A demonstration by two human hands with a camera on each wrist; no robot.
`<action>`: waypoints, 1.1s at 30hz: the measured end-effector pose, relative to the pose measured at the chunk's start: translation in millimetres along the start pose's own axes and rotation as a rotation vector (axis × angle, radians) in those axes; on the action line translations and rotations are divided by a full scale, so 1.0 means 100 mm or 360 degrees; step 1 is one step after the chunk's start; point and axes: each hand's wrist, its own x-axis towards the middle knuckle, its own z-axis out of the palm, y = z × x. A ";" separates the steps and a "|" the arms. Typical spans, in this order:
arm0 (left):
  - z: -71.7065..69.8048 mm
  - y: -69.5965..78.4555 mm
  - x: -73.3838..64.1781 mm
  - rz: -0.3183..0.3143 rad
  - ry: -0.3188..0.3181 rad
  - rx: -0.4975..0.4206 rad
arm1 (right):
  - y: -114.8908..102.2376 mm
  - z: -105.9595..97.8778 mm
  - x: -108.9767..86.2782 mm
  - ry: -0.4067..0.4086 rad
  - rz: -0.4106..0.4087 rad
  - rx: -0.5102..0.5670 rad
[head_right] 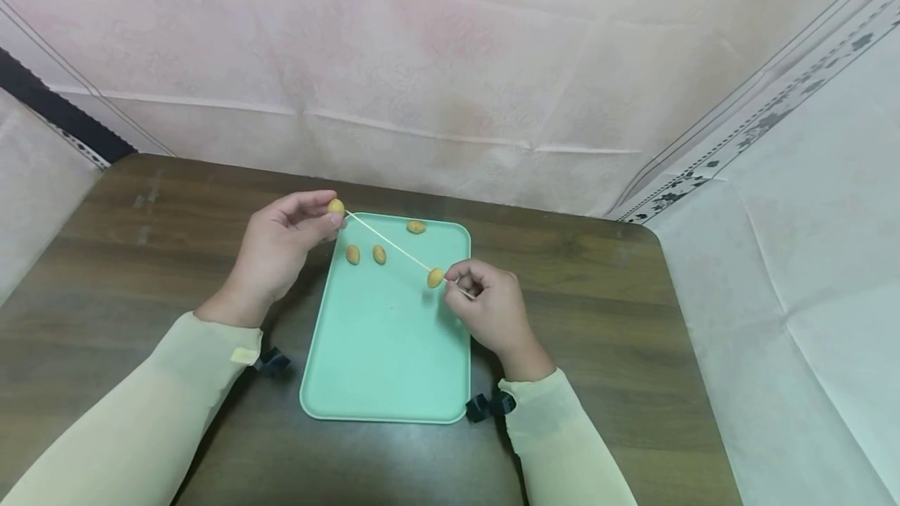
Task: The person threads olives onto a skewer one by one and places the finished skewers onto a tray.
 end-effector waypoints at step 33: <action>0.07 -0.12 -0.06 0.0324 0.0188 0.0294 | -0.04 0.00 -0.01 -0.0071 0.0001 -0.0042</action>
